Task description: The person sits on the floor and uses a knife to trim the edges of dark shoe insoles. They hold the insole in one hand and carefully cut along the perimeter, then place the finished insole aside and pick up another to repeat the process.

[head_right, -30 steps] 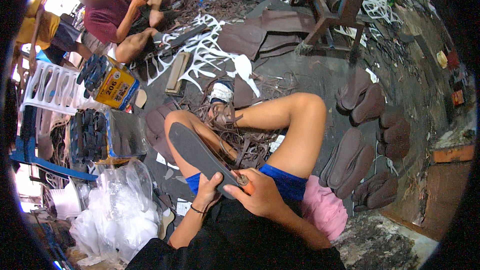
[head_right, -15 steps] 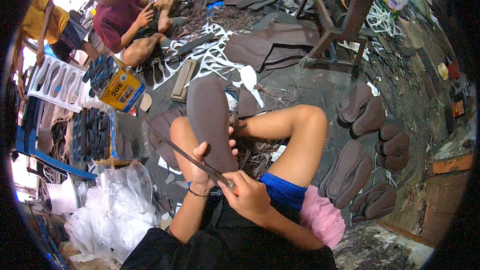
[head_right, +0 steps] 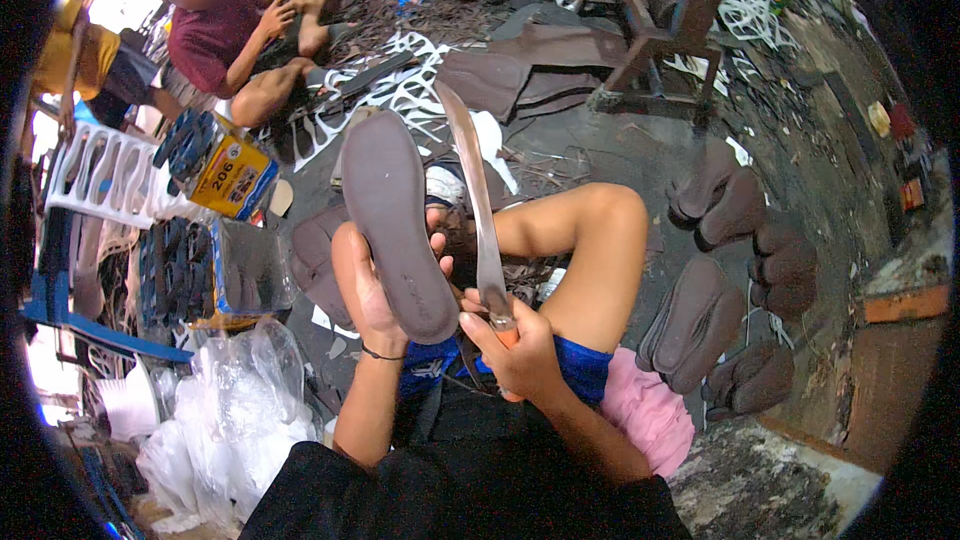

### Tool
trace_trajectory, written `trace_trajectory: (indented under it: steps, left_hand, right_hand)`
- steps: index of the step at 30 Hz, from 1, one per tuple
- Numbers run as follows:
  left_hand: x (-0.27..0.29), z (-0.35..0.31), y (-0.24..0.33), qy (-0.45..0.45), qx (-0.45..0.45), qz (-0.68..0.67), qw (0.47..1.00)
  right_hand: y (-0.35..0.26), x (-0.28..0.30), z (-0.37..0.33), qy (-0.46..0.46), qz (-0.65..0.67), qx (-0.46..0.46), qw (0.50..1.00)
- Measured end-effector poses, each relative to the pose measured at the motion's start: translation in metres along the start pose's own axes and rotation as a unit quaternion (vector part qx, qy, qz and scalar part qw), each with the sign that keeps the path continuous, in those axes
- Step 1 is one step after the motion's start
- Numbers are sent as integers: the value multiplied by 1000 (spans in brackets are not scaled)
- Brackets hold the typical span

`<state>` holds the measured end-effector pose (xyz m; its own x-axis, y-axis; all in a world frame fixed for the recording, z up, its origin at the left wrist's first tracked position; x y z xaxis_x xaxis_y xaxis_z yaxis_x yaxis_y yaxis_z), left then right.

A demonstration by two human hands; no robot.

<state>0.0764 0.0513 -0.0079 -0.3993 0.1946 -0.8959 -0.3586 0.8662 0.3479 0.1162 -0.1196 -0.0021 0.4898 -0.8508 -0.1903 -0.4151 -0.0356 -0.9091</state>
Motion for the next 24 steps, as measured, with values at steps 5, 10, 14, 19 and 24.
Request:
trace_trajectory:
  steps: [5,10,14,19,24]
  left_hand:
    - [3,5,-35,18,52,193,980]
    - [21,24,-37,3,-41,273,961]
    - [66,44,-32,64,-22,348,935]
    - [120,65,-25,123,-21,401,908]
    - [144,66,-24,156,-21,405,901]
  right_hand:
    - [5,7,2,69,68,43,994]
    - [10,88,-3,252,112,73,958]
    - [43,216,-31,492,69,90,863]
    - [145,321,-64,606,-31,51,793]
    - [142,316,-58,631,-458,159,606]
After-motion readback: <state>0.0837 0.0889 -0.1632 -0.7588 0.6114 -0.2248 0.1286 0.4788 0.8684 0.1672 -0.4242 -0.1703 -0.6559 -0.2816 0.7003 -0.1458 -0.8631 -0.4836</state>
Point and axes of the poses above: each hand's wrist, its own z-axis towards the middle knuckle, its own x-axis out of the back of the hand, y = z × x, the point moved 4 cm from there along z, towards the middle knuckle, and after that the axes turned 11 degrees about y, right-handed, at the moved point
